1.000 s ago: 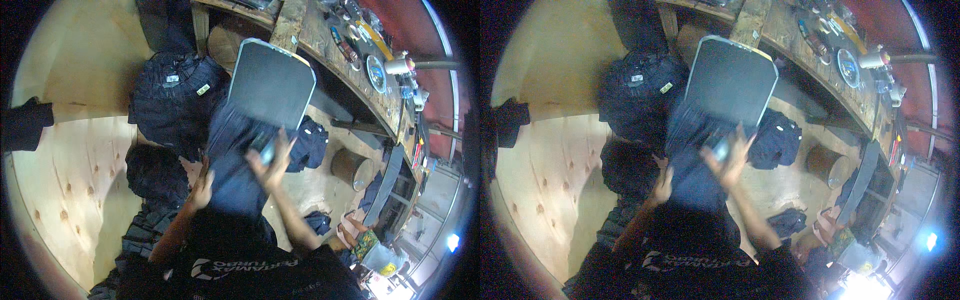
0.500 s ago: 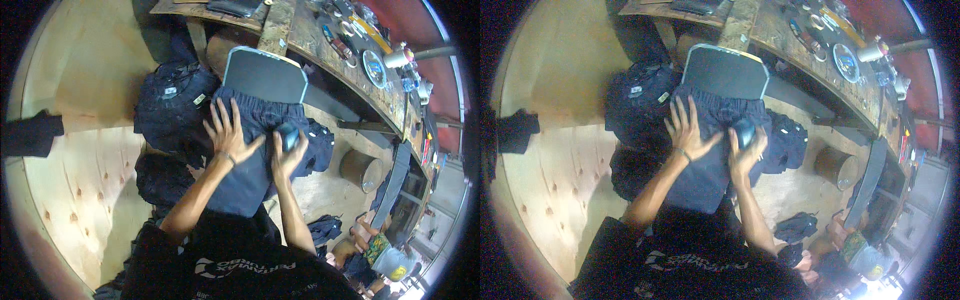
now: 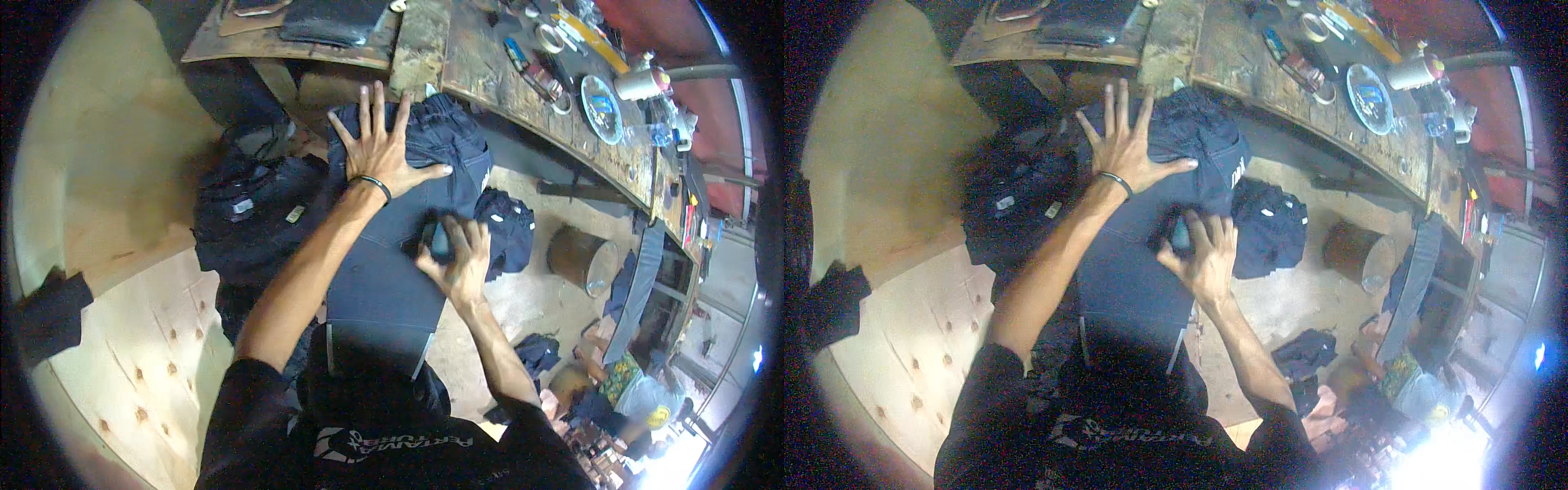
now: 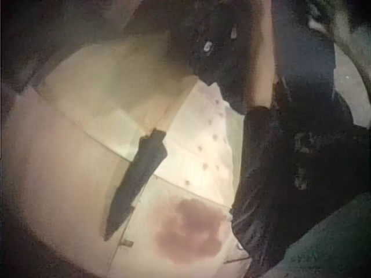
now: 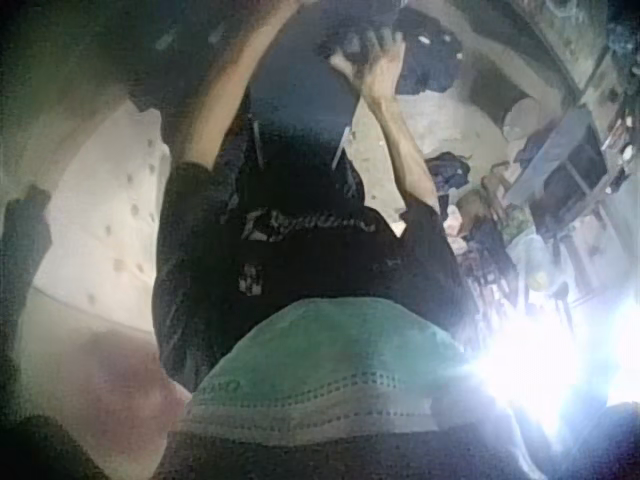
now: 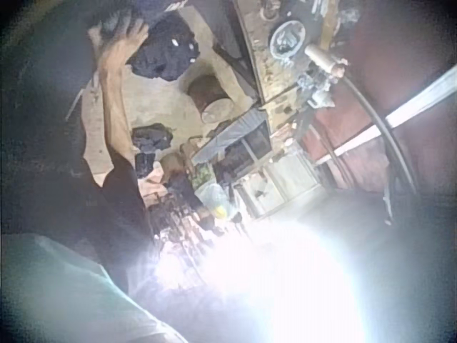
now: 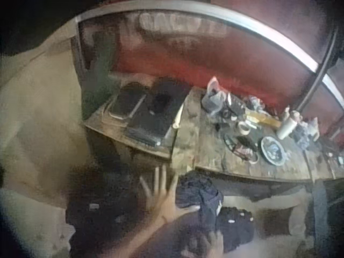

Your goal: The person irons multiple pairs of dark-colored shorts on a small ironing board. They repeatedly place each pair on the board, smooth the fabric, and use a handheld iron to press the garment before moving to the next item.

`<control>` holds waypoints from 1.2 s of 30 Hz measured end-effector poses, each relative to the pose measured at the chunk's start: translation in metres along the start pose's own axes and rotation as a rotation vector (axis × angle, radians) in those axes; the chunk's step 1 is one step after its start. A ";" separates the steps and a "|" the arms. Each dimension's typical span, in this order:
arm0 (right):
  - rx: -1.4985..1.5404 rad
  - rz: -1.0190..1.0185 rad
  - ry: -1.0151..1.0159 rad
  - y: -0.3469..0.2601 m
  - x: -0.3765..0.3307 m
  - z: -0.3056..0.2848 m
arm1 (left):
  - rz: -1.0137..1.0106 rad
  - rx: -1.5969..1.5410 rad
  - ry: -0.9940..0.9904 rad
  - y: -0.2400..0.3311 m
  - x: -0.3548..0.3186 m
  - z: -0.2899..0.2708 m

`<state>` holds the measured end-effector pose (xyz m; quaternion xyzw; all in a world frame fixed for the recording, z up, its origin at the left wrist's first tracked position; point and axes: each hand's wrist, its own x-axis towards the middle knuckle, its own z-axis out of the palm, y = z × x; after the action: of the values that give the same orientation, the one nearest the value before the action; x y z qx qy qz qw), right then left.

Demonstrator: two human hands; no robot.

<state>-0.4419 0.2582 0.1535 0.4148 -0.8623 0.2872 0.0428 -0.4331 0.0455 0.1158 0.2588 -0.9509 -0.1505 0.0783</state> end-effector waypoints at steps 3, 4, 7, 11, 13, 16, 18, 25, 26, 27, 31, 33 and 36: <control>-0.081 0.066 0.008 -0.001 -0.005 0.007 | 0.048 0.000 0.047 -0.002 0.007 0.005; -0.030 0.093 -0.092 -0.003 -0.018 0.006 | 0.061 -0.022 0.065 -0.003 0.007 0.007; -0.013 0.062 -0.174 -0.018 -0.063 0.002 | 0.117 -0.055 0.104 -0.005 0.006 0.010; 0.097 0.055 -0.290 -0.030 -0.073 -0.006 | 0.308 -0.065 0.161 -0.006 0.013 0.008; 0.009 0.065 -0.196 -0.038 -0.071 0.001 | 0.314 -0.002 0.113 -0.007 0.018 0.008; 0.059 0.014 -0.307 -0.053 -0.094 0.003 | 0.301 0.018 0.054 -0.008 0.023 0.006; 0.166 0.050 -0.452 -0.056 -0.097 0.001 | 0.294 0.000 0.036 -0.009 0.023 0.006; 0.153 0.030 -0.451 -0.080 -0.097 0.008 | 0.305 -0.056 0.010 -0.009 0.019 0.008; 0.121 0.083 -0.659 -0.082 -0.089 0.006 | 0.310 -0.055 0.048 -0.009 0.020 0.008; 0.087 0.131 -0.535 -0.084 -0.081 0.014 | 0.329 -0.067 0.063 -0.010 0.021 0.009; -0.044 0.002 -0.383 -0.105 -0.082 0.023 | 0.359 -0.120 0.079 -0.011 0.022 0.009; 0.146 0.015 -0.545 -0.112 -0.078 0.017 | 0.343 -0.093 0.068 -0.012 0.022 0.009; -0.024 0.050 -0.510 -0.117 -0.062 0.024 | 0.352 -0.143 0.035 -0.014 0.024 0.006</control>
<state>-0.3104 0.2310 0.1681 0.4518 -0.8586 0.1640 -0.1783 -0.4484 0.0238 0.1070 0.0847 -0.9669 -0.1971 0.1379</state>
